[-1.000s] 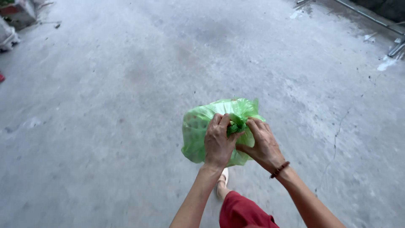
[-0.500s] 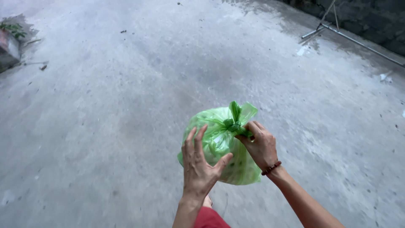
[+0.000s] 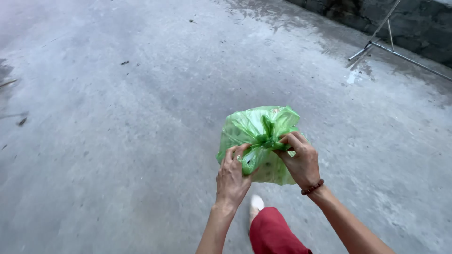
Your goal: The recorder consolidates waste into a plastic bag, ties it, and carries it outside to a disposal bin.
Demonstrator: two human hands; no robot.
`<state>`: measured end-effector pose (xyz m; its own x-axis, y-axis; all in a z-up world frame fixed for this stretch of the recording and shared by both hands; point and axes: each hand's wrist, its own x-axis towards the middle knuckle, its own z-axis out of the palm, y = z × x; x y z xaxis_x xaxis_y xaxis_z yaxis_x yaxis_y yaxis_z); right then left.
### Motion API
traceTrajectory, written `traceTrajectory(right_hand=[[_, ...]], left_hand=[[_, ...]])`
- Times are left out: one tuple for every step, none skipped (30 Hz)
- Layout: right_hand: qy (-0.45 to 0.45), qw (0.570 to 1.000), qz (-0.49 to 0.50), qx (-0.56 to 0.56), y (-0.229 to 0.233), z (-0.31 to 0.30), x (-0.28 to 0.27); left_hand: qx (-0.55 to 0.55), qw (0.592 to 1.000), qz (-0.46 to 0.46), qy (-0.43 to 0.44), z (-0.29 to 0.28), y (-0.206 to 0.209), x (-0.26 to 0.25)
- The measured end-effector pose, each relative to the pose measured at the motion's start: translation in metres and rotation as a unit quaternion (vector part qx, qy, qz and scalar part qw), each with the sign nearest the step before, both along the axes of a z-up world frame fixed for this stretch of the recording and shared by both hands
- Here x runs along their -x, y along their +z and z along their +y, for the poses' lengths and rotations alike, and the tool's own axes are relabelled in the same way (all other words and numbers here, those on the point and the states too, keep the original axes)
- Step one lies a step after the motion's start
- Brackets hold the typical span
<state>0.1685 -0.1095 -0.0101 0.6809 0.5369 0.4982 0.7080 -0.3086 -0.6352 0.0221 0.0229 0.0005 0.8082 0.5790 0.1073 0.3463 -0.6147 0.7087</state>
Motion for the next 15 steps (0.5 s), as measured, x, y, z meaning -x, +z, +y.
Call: traceTrajectory(right_hand=[[-0.011,1.0,0.009,-0.005,-0.003,0.022,-0.02],[-0.02,1.0,0.017,-0.011,-0.006,0.043,-0.043],[-0.026,0.999,0.016,-0.011,-0.011,0.064,-0.065],[-0.029,0.999,0.027,-0.015,-0.014,0.091,-0.089],[-0.033,0.999,0.037,-0.019,-0.015,0.117,-0.114],[-0.034,0.999,0.037,-0.019,-0.016,0.139,-0.143],[-0.028,0.998,0.046,-0.024,-0.015,0.161,-0.17],[-0.018,0.998,0.057,-0.031,-0.015,0.194,-0.189],[-0.015,0.998,0.058,-0.033,-0.01,0.23,-0.206],[-0.005,0.997,0.065,-0.034,-0.006,0.257,-0.226],[0.004,0.997,0.072,-0.035,-0.002,0.282,-0.245],[0.004,0.997,0.071,-0.033,0.003,0.31,-0.263],[0.022,0.997,0.068,-0.03,0.007,0.339,-0.281],[0.037,0.997,0.065,-0.028,0.01,0.368,-0.299],[0.035,0.997,0.064,-0.027,0.012,0.397,-0.317]], left_hand=[[0.0,1.0,-0.013,0.002,0.023,0.001,-0.022],[0.0,1.0,-0.028,0.004,0.044,0.001,-0.047],[0.0,1.0,-0.029,-0.001,0.069,-0.008,-0.071],[-0.014,0.999,-0.042,0.001,0.097,-0.015,-0.097],[-0.028,0.998,-0.056,0.004,0.125,-0.019,-0.123],[-0.027,0.998,-0.056,0.003,0.148,-0.02,-0.151],[-0.043,0.997,-0.07,0.004,0.172,-0.02,-0.178],[-0.062,0.995,-0.081,0.009,0.206,-0.019,-0.195],[-0.065,0.995,-0.08,0.012,0.239,-0.013,-0.212],[-0.07,0.995,-0.071,0.016,0.265,-0.01,-0.231],[-0.076,0.995,-0.061,0.021,0.289,-0.006,-0.25],[-0.074,0.995,-0.062,0.021,0.315,-0.003,-0.267],[-0.072,0.995,-0.061,0.037,0.341,-0.001,-0.283],[-0.071,0.994,-0.061,0.051,0.367,0.001,-0.301],[-0.069,0.994,-0.063,0.049,0.395,-0.002,-0.319]])
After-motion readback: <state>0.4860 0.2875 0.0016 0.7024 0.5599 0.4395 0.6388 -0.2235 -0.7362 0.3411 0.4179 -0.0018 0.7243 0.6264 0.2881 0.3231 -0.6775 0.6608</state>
